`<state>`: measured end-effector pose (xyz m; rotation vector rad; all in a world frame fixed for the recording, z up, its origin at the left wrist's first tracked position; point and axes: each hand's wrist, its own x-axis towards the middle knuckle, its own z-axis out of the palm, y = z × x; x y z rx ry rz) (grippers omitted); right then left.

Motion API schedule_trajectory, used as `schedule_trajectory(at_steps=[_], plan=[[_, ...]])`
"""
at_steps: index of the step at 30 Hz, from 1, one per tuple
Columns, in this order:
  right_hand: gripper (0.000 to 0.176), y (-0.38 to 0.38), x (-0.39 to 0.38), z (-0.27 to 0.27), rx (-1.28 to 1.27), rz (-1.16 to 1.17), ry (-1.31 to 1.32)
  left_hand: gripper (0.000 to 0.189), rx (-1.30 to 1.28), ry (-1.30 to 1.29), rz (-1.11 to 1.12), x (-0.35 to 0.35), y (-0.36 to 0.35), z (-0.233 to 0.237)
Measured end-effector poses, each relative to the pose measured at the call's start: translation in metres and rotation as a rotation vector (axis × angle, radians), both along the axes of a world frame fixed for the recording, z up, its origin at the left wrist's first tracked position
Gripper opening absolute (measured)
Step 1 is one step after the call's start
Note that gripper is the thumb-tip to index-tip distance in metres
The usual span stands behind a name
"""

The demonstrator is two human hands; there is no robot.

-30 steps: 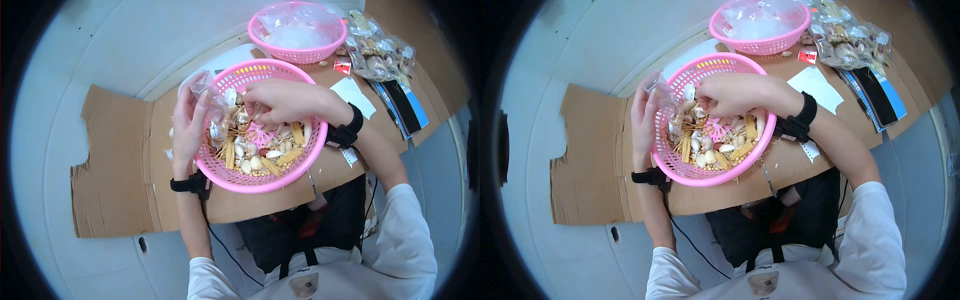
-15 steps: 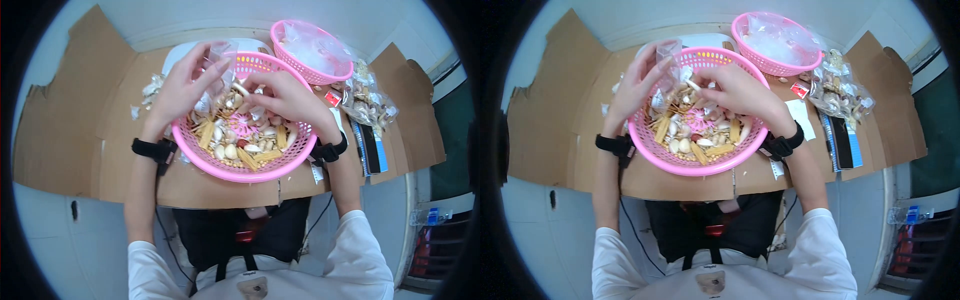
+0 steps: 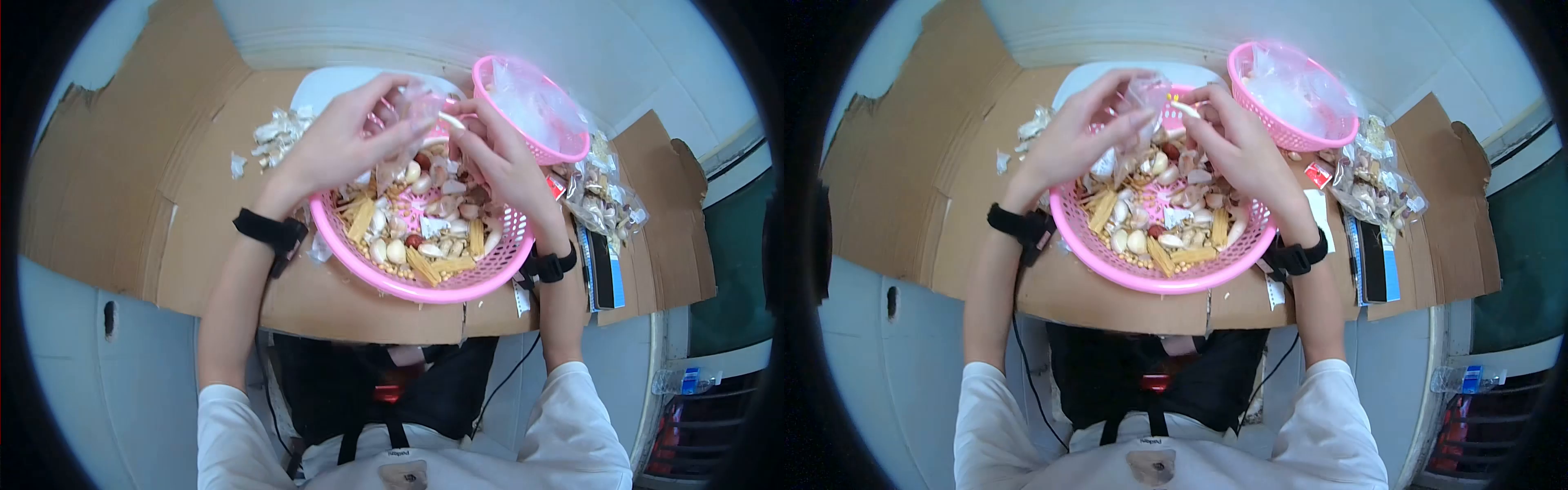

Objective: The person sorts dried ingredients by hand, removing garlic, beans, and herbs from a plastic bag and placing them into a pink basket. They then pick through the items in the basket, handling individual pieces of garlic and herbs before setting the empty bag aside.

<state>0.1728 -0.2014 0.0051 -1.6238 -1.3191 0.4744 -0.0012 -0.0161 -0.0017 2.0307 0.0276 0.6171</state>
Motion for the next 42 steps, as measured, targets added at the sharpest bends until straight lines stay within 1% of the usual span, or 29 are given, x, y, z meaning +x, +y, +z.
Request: schedule_trajectory(at_steps=[2, 3, 5, 8, 11, 12, 17, 19, 21, 23, 25, 26, 27, 29, 30, 34, 37, 42], plan=[[0.027, 0.002, 0.001, -0.001, 0.058, -0.016, 0.008, 0.06, 0.147, -0.028, 0.038, 0.0, 0.001, -0.003], [0.028, 0.003, 0.002, 0.001, 0.097, -0.029, 0.015, 0.06, 0.161, -0.037, 0.041, 0.0, 0.001, 0.0], [0.026, 0.0, 0.005, 0.005, 0.127, -0.041, 0.017, 0.065, 0.164, 0.014, 0.029, -0.002, -0.001, 0.001], [0.022, 0.002, 0.011, 0.001, 0.342, -0.101, 0.022, 0.066, 0.166, 0.02, -0.018, -0.002, -0.001, 0.005], [0.021, -0.006, -0.001, 0.013, 0.318, -0.084, -0.003, 0.067, 0.156, 0.051, -0.045, -0.003, -0.003, 0.002], [0.019, -0.007, -0.004, 0.014, 0.345, -0.078, -0.017, 0.068, 0.142, 0.06, -0.041, -0.003, -0.002, 0.004], [0.018, -0.003, 0.001, 0.007, 0.409, -0.095, -0.057, 0.067, 0.159, 0.011, -0.061, -0.003, 0.0, 0.001], [0.016, -0.006, 0.002, 0.008, 0.346, -0.07, -0.192, 0.067, 0.163, 0.016, -0.07, -0.003, -0.001, 0.003], [0.016, -0.009, -0.005, 0.011, 0.307, -0.044, -0.212, 0.066, 0.167, 0.085, -0.067, -0.006, -0.004, 0.008], [0.016, -0.008, -0.004, 0.014, 0.281, -0.008, -0.247, 0.065, 0.173, 0.05, -0.068, -0.002, -0.002, 0.003], [0.022, -0.004, -0.002, 0.011, 0.347, 0.024, -0.314, 0.065, 0.179, 0.02, -0.062, -0.002, 0.002, 0.002], [0.026, -0.003, -0.001, 0.01, 0.378, 0.005, -0.339, 0.065, 0.176, 0.017, -0.047, -0.003, 0.002, 0.001], [0.026, -0.002, 0.001, 0.01, 0.374, -0.001, -0.334, 0.064, 0.171, 0.017, -0.038, -0.002, 0.002, -0.001], [0.028, 0.0, 0.007, 0.008, 0.488, -0.006, -0.434, 0.065, 0.164, 0.031, -0.061, -0.001, 0.002, -0.001], [0.025, -0.002, 0.002, 0.009, 0.466, -0.029, -0.326, 0.065, 0.16, 0.041, -0.073, -0.001, 0.002, -0.001], [0.02, -0.003, 0.005, 0.006, 0.493, -0.007, -0.226, 0.065, 0.19, 0.067, -0.083, -0.001, 0.001, 0.001], [0.023, -0.005, 0.003, 0.009, 0.493, -0.005, -0.288, 0.064, 0.16, 0.031, -0.092, -0.001, 0.001, 0.001], [0.023, -0.006, 0.004, 0.009, 0.526, 0.034, -0.314, 0.064, 0.179, 0.039, -0.034, -0.001, -0.001, -0.002]])
